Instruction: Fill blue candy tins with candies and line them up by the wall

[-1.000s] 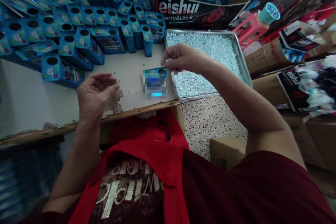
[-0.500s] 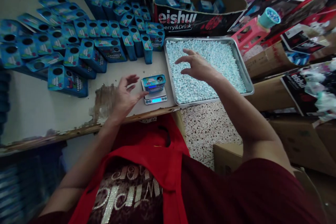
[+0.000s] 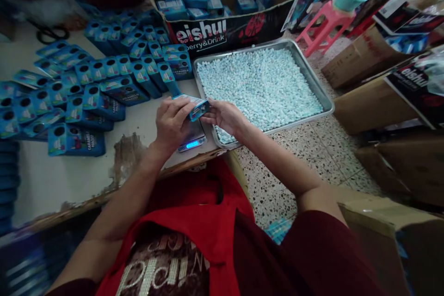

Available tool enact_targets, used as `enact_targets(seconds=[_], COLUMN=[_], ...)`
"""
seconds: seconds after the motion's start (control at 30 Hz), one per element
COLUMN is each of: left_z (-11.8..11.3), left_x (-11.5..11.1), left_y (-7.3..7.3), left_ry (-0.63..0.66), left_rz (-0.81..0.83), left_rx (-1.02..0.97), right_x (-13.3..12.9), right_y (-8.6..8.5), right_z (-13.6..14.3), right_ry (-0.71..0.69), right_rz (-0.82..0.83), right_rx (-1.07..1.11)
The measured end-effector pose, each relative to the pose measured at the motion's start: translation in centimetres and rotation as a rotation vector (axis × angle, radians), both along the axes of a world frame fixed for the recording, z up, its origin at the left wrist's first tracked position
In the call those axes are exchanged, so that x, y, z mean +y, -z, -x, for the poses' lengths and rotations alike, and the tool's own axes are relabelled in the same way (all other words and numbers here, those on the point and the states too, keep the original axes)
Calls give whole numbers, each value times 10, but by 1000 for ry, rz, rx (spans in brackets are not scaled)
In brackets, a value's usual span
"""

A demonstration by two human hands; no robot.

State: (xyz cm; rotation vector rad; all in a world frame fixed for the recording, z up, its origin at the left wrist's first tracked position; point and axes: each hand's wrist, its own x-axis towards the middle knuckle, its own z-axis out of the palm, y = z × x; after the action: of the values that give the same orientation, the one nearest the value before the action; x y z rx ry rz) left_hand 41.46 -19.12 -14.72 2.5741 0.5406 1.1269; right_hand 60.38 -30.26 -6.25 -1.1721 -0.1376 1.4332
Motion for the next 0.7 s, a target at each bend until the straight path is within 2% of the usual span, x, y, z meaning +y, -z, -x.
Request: enact_targets(seconds=[0.13, 0.3, 0.4, 0.53, 0.7], left_z=[8, 12, 9, 6, 8], left_x=[-5, -12, -9, -5, -11], left_y=[-5, -17, -10, 3, 5], left_ry=[-4, 30, 13, -45, -36], left_rz=[-87, -70, -57, -38, -55], left_rx=[-26, -55, -30, -12, -46], right_x=[1, -10, -12, -9, -7], right_y=[-2, -6, -1, 7, 8], right_z=[-7, -8, -8, -11, -9], right_ry=[-26, -43, -4, -54, -123], right_rz=[-7, -113, -75, -64, -109], right_rx=[41, 54, 41, -20, -113])
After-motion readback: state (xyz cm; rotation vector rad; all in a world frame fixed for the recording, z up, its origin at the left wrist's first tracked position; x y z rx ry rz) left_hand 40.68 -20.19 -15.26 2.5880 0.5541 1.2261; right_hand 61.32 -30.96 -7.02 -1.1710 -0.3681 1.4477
